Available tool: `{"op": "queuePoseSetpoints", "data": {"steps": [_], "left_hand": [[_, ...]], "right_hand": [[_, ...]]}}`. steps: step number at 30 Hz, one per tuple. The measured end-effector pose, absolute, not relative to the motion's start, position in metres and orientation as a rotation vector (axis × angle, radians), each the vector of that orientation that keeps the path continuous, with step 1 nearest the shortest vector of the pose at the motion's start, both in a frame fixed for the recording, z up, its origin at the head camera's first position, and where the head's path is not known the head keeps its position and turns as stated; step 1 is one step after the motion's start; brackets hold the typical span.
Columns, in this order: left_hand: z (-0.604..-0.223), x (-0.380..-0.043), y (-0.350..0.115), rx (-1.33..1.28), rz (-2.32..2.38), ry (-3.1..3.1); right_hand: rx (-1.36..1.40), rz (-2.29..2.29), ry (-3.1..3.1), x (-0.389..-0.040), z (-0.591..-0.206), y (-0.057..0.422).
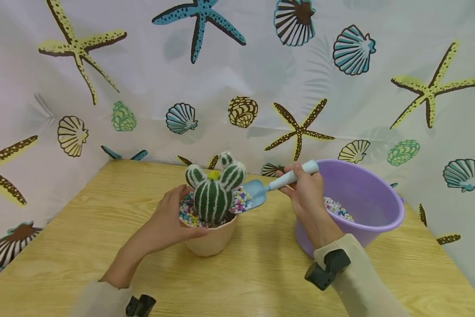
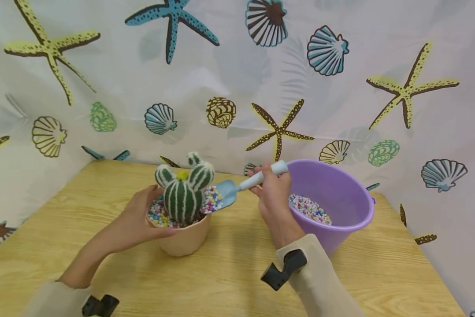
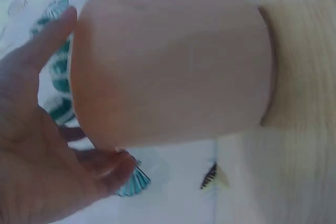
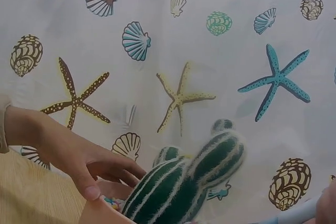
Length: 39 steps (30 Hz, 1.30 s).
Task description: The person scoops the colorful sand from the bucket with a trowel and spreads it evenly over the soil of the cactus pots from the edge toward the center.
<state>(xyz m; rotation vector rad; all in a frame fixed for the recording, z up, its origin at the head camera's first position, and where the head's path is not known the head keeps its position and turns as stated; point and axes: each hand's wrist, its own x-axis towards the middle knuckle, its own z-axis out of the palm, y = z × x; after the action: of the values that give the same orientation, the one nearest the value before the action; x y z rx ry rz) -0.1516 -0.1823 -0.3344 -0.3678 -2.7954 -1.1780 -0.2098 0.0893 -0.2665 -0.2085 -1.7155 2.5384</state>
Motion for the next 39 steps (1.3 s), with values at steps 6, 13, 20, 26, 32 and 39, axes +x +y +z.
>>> {"op": "queuePoseSetpoints", "data": {"steps": [6,13,20,26,32,39], "left_hand": [[-0.343,-0.157,-0.189,-0.416,-1.257,-2.822],[-0.337,-0.149,-0.18,-0.315,-1.219,-2.829],[-0.332,-0.145,-0.172,-0.255,-1.192,-2.846],[-0.333,-0.151,-0.183,-0.39,-1.285,-2.838],[-0.336,-0.152,-0.185,-0.374,-1.31,-2.877],[-0.335,-0.147,-0.172,-0.242,-1.211,-2.878]], "right_hand": [[-0.149,2.522,-1.743,-0.209,-0.266,0.089],[-0.086,2.504,-1.778,-0.209,-0.263,0.09],[-0.015,2.497,-1.848,-0.21,-0.262,0.091],[0.156,2.431,-1.963,-0.207,-0.259,0.09],[0.273,2.326,-2.053,-0.203,-0.257,0.083],[0.3,2.27,-2.033,-0.202,-0.257,0.078]]}}
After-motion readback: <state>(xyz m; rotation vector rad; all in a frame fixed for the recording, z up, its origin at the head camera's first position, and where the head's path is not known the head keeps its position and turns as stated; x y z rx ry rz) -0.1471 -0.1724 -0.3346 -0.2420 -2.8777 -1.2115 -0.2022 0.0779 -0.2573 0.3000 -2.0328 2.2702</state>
